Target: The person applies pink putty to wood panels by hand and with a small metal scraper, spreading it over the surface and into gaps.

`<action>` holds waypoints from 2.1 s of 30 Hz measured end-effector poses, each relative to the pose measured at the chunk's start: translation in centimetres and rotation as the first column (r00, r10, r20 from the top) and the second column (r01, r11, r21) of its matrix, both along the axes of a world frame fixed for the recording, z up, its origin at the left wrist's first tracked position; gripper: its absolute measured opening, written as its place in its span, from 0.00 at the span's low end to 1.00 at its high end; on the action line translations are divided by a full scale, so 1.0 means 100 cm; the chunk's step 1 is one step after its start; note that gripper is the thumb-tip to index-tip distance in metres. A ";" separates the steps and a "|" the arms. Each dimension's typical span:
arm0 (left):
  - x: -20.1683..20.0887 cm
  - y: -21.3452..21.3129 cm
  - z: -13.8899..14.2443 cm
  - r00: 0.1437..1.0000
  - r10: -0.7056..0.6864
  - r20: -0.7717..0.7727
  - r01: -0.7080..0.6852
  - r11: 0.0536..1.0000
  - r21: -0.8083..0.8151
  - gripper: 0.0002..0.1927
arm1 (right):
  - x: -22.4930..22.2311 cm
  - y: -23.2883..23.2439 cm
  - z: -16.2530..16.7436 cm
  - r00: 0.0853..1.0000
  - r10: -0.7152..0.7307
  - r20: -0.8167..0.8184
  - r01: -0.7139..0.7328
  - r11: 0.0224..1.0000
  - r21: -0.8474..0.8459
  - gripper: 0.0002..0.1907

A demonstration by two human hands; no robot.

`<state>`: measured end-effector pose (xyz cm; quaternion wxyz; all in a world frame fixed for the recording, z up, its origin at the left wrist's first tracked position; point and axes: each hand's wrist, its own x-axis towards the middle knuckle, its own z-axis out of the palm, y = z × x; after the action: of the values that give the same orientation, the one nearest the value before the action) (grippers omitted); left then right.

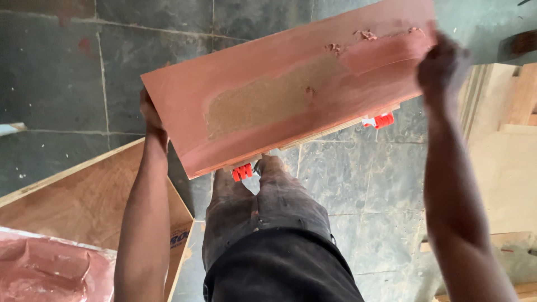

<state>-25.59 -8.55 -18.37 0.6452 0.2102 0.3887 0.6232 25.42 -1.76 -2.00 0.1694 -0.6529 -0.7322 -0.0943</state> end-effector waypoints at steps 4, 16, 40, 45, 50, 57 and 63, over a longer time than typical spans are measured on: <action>-0.001 0.000 0.000 0.968 0.031 -0.250 -0.024 0.999 0.032 0.21 | 0.021 0.035 -0.012 0.966 -0.256 0.035 0.258 0.949 -0.179 0.15; 0.002 0.002 0.010 0.998 -0.008 -0.066 0.011 0.999 0.045 0.24 | -0.226 -0.084 -0.031 0.898 0.357 -0.257 -0.400 0.905 -0.142 0.14; 0.007 -0.004 0.021 0.987 0.065 -0.146 -0.058 0.997 0.052 0.18 | -0.199 -0.127 -0.012 0.858 0.446 -0.254 -0.480 0.872 -0.091 0.21; 0.002 -0.004 0.012 0.959 0.073 -0.273 -0.052 0.995 0.086 0.17 | -0.219 -0.155 -0.034 0.887 0.452 -0.096 -0.462 0.874 -0.151 0.19; -0.001 -0.004 0.014 0.948 0.017 -0.316 0.009 0.997 0.079 0.16 | -0.222 -0.188 -0.036 0.878 0.468 -0.103 -0.467 0.788 -0.402 0.19; 0.005 -0.006 0.032 0.944 0.057 -0.326 -0.051 0.998 0.026 0.17 | -0.149 -0.182 -0.042 0.628 0.114 -0.770 -0.422 0.881 -0.214 0.12; 0.004 -0.009 0.032 0.860 0.063 -0.506 -0.048 0.998 0.043 0.17 | -0.132 -0.174 -0.081 -0.606 -0.210 -0.767 0.020 0.960 -0.278 0.11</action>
<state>-25.18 -9.45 -15.19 0.4991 0.3645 0.5416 0.5699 12.19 -19.17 -10.15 0.6764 -0.4758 -0.0925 0.5546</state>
